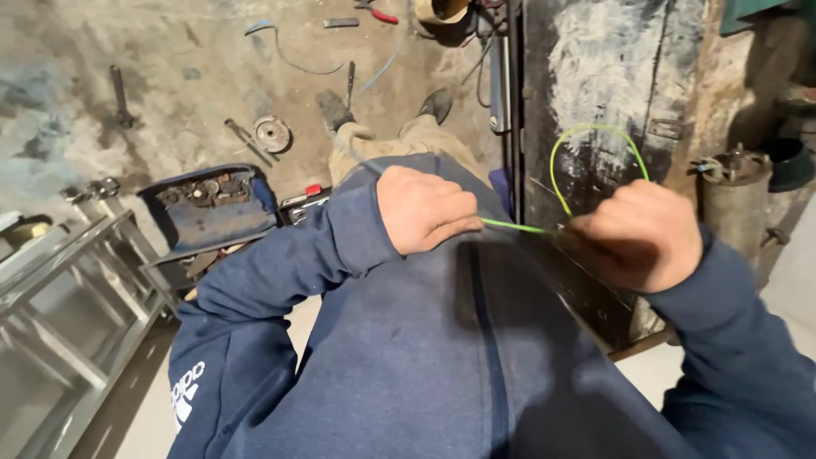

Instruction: The person strips the insulation from the ends of blue, green, and gray wires using a knife. They then twist the exposed ends of the wires together and use pliers to cut the wires.

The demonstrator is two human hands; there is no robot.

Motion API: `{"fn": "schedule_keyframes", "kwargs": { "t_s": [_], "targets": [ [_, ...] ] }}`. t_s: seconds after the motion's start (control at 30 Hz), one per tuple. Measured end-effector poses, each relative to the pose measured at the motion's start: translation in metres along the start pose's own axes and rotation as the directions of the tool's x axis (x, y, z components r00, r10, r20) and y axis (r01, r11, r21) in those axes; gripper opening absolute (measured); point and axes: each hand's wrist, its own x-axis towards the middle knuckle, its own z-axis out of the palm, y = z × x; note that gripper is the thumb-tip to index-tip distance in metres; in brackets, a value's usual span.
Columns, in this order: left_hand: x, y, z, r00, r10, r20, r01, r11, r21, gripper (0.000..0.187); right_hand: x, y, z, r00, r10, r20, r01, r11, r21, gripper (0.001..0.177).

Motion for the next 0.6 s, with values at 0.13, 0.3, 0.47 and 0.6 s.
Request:
{"fn": "schedule_keyframes", "kwargs": {
  "t_s": [0.13,0.3,0.47,0.6],
  "targets": [
    [-0.002,0.008,0.014,0.994,-0.112,0.017,0.110,0.986,0.126,0.028,0.007,-0.005,0.034,0.982,0.167,0.091,-0.186,0.944,0.271,0.019],
    [-0.006,0.027,0.010,0.973,-0.221,0.058,0.219,0.975,0.050,0.011,0.035,-0.033,0.061,0.951,0.217,0.219,-0.289,0.877,0.384,0.015],
    [-0.016,0.061,-0.016,0.994,-0.086,0.069,0.093,0.990,-0.107,0.012,0.023,-0.040,0.042,0.993,0.080,0.088,-0.106,0.931,0.349,0.025],
    [-0.013,0.061,-0.029,0.967,-0.055,0.249,0.085,0.990,-0.111,0.020,0.019,-0.046,0.028,0.992,-0.094,-0.083,0.111,0.966,0.232,0.041]
  ]
}}
